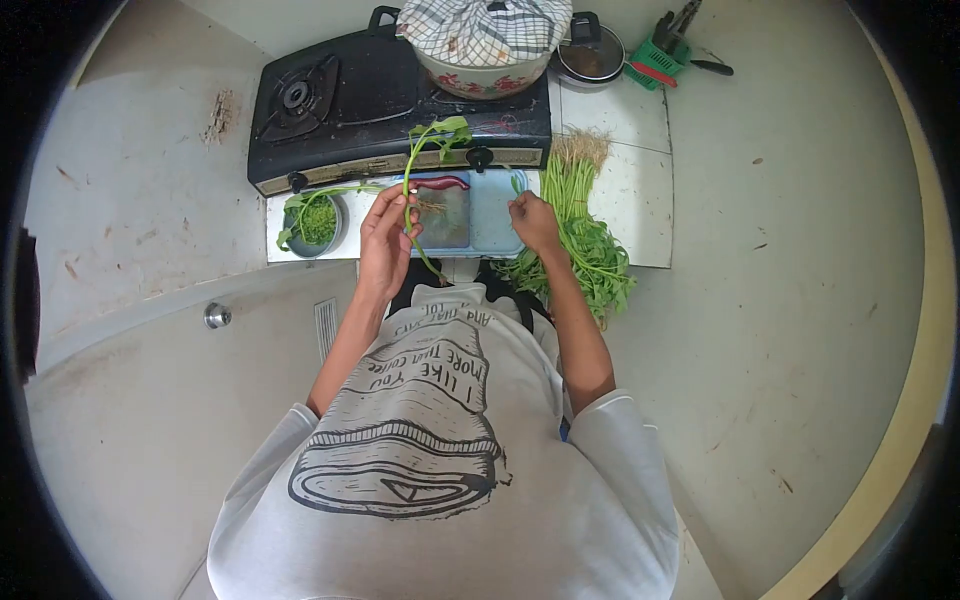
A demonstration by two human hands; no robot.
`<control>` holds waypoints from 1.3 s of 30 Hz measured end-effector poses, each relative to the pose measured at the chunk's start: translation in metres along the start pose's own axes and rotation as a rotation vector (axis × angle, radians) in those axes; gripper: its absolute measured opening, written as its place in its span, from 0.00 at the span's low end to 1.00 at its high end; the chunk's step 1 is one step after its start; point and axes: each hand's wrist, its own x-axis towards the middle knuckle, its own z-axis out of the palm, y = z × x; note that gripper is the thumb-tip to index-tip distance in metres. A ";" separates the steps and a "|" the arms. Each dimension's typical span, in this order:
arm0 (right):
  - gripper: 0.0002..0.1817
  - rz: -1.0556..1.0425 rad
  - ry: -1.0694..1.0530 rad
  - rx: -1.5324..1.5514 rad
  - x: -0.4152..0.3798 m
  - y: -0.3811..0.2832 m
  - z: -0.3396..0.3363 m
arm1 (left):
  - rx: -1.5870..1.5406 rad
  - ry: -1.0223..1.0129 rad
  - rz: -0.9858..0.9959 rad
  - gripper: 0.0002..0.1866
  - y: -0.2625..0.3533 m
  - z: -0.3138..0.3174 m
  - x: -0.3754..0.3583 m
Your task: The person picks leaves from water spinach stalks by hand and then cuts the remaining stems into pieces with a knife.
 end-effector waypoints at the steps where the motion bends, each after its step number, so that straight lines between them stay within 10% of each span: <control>1: 0.15 0.040 -0.045 -0.056 0.000 0.006 0.003 | 0.000 0.004 0.005 0.12 0.001 0.000 0.000; 29: 0.20 0.133 -0.066 -0.140 -0.046 0.011 0.014 | 0.136 -0.126 -0.081 0.12 0.005 0.026 0.021; 39: 0.14 -0.004 0.033 0.535 -0.043 -0.153 -0.061 | 0.241 -0.154 -0.039 0.09 0.000 0.036 0.023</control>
